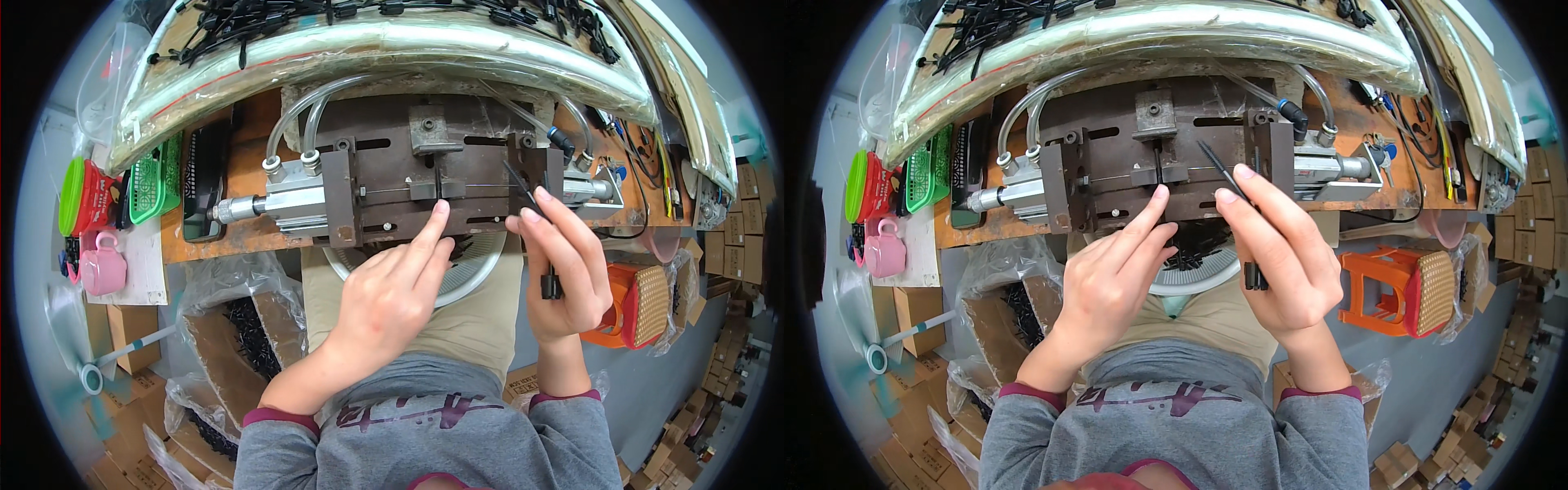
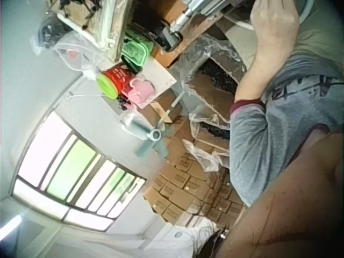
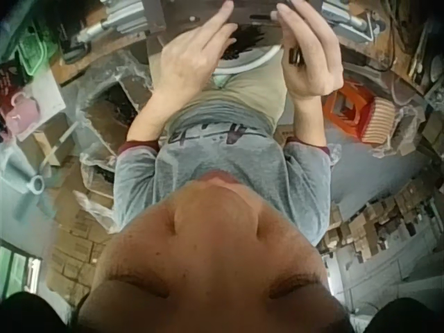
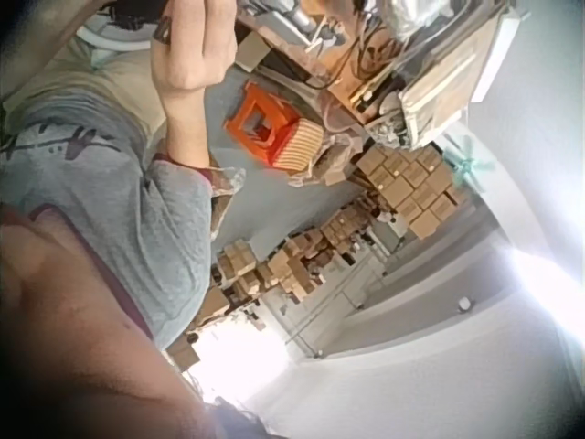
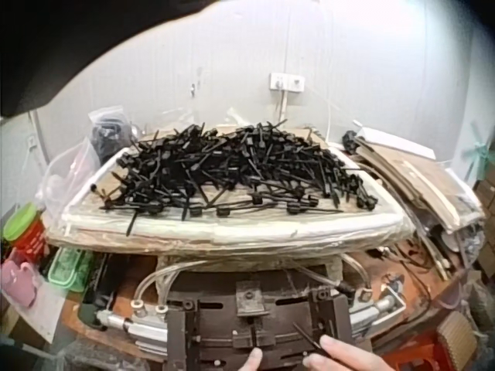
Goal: The recorder is shown assembling small electronic cables by inserting them into a specialized workbench fixture.
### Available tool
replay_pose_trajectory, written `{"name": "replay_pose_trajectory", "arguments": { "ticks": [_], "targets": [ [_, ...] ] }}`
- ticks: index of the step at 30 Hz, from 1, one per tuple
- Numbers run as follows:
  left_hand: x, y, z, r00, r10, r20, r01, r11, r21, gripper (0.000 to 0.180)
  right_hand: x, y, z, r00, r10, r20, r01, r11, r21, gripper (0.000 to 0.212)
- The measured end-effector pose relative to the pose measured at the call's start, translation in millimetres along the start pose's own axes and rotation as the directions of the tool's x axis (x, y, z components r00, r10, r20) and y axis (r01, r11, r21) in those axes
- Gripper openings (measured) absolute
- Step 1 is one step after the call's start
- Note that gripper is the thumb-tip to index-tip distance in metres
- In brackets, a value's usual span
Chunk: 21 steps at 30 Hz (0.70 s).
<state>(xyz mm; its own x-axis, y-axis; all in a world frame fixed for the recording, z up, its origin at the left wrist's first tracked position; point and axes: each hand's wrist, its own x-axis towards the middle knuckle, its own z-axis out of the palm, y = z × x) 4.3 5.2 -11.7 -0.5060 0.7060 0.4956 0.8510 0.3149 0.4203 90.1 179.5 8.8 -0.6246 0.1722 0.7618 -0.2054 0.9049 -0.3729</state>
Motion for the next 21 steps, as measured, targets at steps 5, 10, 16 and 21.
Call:
{"name": "replay_pose_trajectory", "arguments": {
  "ticks": [5,10,16,21],
  "targets": [
    [9.8,-4.4,-2.8,0.999,0.002,0.045,-0.005,0.998,0.057,0.028,11.4,-2.5,2.1,1.000,0.017,0.012,-0.017,1.000,-0.011,0.036],
    [13.9,-2.9,-10.5,1.000,-0.017,0.016,0.018,0.997,-0.069,0.034,6.1,5.2,5.1,0.992,-0.114,0.051,0.118,0.988,-0.100,0.033],
    [14.9,12.8,-22.4,0.993,-0.112,-0.034,0.065,0.767,-0.639,0.039,12.5,-15.5,13.1,0.966,-0.175,0.191,0.204,0.968,-0.146,0.026],
    [7.2,4.5,-22.8,0.996,-0.039,-0.075,0.014,0.953,-0.303,0.039,16.0,3.8,9.2,0.968,-0.223,0.117,0.243,0.948,-0.207,0.028]
  ]
}}
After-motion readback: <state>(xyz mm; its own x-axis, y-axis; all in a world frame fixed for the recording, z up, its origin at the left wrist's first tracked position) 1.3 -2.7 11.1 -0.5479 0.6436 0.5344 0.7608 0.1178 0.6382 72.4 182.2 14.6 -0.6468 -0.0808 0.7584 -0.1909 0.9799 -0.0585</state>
